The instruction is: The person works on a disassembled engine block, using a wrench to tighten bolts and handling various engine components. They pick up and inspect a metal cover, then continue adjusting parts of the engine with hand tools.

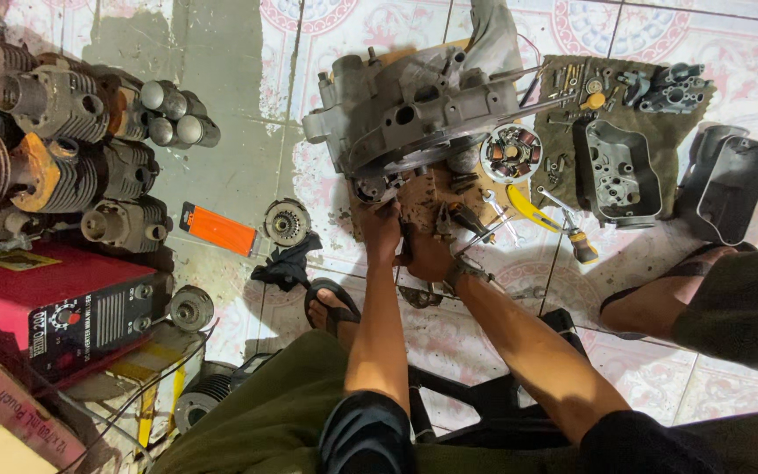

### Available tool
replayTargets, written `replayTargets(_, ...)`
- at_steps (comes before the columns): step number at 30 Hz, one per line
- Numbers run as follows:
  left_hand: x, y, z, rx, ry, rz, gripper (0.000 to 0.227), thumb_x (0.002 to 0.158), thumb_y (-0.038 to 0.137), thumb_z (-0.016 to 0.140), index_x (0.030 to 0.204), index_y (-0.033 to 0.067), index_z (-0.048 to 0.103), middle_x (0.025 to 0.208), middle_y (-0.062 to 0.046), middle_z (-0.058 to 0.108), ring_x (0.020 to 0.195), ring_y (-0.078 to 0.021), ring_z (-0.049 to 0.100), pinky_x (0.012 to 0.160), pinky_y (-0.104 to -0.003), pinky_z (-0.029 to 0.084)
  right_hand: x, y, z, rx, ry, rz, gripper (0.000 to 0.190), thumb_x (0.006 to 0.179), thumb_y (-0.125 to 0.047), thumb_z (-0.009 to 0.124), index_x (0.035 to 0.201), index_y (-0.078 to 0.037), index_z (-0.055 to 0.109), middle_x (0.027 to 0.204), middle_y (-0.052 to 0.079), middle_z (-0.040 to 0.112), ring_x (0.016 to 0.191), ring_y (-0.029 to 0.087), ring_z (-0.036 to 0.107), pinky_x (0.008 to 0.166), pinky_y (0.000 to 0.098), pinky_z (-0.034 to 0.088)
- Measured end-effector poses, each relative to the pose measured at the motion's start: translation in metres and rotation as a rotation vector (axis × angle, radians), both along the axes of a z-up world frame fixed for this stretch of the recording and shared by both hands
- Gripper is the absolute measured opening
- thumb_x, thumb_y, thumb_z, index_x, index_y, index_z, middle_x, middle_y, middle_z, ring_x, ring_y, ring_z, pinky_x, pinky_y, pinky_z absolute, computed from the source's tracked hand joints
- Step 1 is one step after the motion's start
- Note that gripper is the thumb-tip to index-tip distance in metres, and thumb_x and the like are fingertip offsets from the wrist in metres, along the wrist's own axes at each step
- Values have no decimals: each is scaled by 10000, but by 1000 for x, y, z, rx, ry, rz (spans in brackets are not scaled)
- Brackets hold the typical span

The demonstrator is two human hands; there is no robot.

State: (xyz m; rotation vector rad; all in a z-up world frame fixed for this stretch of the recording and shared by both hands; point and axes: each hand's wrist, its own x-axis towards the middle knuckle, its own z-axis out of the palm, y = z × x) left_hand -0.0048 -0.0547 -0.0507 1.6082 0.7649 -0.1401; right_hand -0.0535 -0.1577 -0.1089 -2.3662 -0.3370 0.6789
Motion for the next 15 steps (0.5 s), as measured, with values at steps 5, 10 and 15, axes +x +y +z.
replayTargets(5,4,0,-10,67,-78,39,453,824,50,658,1215,-37,446,999,-261,642,962,-314,626,775,-493,476,5,53,60,-453,-321,-280,207,686,-182,666,849,-69,605,540,36,577,463,191,611,360,316,457)
replayTargets(10,3,0,5,119,15,-37,484,880,131,621,1271,5,366,1012,-233,658,1011,-378,623,712,-525,469,-7,41,47,-615,-614,-473,187,695,-283,735,799,-152,651,521,88,552,395,208,583,322,332,438)
replayTargets(15,1,6,-20,90,35,-103,618,960,104,515,1417,-56,131,1193,-328,527,1040,-410,585,679,-573,389,-6,9,14,48,-130,-48,772,799,-287,625,1346,127,271,673,170,592,627,349,640,539,462,514)
